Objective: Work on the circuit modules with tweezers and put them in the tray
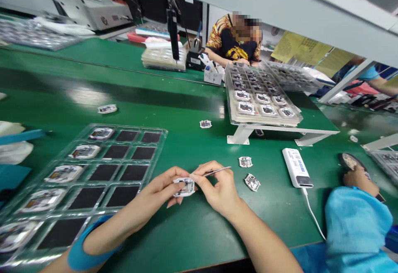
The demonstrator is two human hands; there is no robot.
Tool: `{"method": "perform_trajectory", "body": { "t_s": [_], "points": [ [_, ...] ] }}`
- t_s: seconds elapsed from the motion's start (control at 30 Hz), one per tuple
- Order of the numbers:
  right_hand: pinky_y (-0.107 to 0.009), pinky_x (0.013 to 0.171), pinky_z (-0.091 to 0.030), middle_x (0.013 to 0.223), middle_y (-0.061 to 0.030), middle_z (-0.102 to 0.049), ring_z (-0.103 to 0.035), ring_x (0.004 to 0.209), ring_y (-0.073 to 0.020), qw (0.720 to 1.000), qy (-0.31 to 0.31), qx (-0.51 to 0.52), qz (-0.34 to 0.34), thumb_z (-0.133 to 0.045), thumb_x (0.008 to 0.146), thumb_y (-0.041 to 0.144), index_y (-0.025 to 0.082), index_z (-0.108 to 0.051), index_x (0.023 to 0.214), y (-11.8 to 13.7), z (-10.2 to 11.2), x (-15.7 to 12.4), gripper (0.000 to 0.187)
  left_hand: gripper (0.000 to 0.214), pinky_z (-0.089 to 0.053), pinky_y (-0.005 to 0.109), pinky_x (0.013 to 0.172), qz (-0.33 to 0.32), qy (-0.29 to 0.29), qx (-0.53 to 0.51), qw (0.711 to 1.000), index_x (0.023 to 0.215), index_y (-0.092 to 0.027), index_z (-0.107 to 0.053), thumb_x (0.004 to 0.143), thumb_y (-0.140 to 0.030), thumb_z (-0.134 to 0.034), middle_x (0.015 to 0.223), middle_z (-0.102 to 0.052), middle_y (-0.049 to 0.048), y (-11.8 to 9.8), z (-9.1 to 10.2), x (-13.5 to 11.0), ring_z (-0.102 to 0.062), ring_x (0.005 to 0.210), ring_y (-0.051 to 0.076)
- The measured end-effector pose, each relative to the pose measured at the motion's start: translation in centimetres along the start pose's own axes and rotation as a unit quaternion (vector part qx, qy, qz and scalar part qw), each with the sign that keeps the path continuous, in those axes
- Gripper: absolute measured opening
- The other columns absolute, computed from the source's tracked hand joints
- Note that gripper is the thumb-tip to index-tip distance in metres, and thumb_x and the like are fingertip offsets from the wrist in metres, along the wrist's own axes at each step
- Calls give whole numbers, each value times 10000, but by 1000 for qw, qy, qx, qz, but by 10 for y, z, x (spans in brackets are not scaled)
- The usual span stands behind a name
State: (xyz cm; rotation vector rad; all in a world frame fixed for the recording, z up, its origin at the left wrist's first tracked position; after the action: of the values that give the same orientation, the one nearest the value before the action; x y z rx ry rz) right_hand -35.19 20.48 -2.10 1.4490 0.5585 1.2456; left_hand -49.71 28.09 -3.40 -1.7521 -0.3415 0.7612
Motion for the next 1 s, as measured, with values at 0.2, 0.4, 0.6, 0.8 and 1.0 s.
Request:
{"method": "perform_trajectory", "body": {
  "t_s": [0.2,0.4,0.6,0.8,1.0],
  "points": [
    [-452,919,-572,798,-23,-773,-740,762,-204,995,32,-64,65,-686,885,194,242,-687,864,7,-1,1,52,239,-341,234,494,-10,-9,22,1000,884,-204,-577,788,-413,-642,649,-554,-50,0,-2,0,-519,553,126],
    [-416,899,-584,869,-39,-776,-744,840,-208,999,29,-22,19,-705,882,217,234,-691,868,4,-1,1,26,264,-362,236,526,-9,-21,19,1000,903,-189,-595,818,-439,-611,642,-562,-41,1,1,1,-490,564,123],
    [-367,795,-610,845,-37,-758,-742,819,-203,999,1,41,-24,-705,883,247,225,-666,859,-1,-3,0,50,312,-332,233,503,-3,-25,13,1000,924,-186,-609,802,-472,-640,616,-557,-43,-2,1,-1,-487,557,127],
    [-405,927,-563,819,-27,-776,-748,786,-193,998,3,-32,52,-691,870,134,227,-674,860,3,-5,-1,95,324,-318,227,510,-11,-31,12,999,888,-192,-616,795,-499,-662,668,-568,-36,5,3,0,-490,574,123],
    [-375,899,-580,841,-35,-772,-749,820,-190,998,-18,8,62,-697,869,138,218,-674,879,0,-8,0,84,294,-338,224,551,-21,-38,14,999,955,-202,-627,872,-483,-609,661,-577,-35,9,8,1,-473,588,124]
  ]
}}
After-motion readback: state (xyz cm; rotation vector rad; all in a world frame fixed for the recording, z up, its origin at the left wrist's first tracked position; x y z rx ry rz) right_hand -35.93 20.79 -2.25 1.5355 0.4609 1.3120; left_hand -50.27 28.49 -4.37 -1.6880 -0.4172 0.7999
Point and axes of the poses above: each hand's wrist, its own x-axis towards the middle knuckle, its own z-axis out of the back of the hand, y = z × x, the point moved 3 cm from there along x, towards the middle knuckle
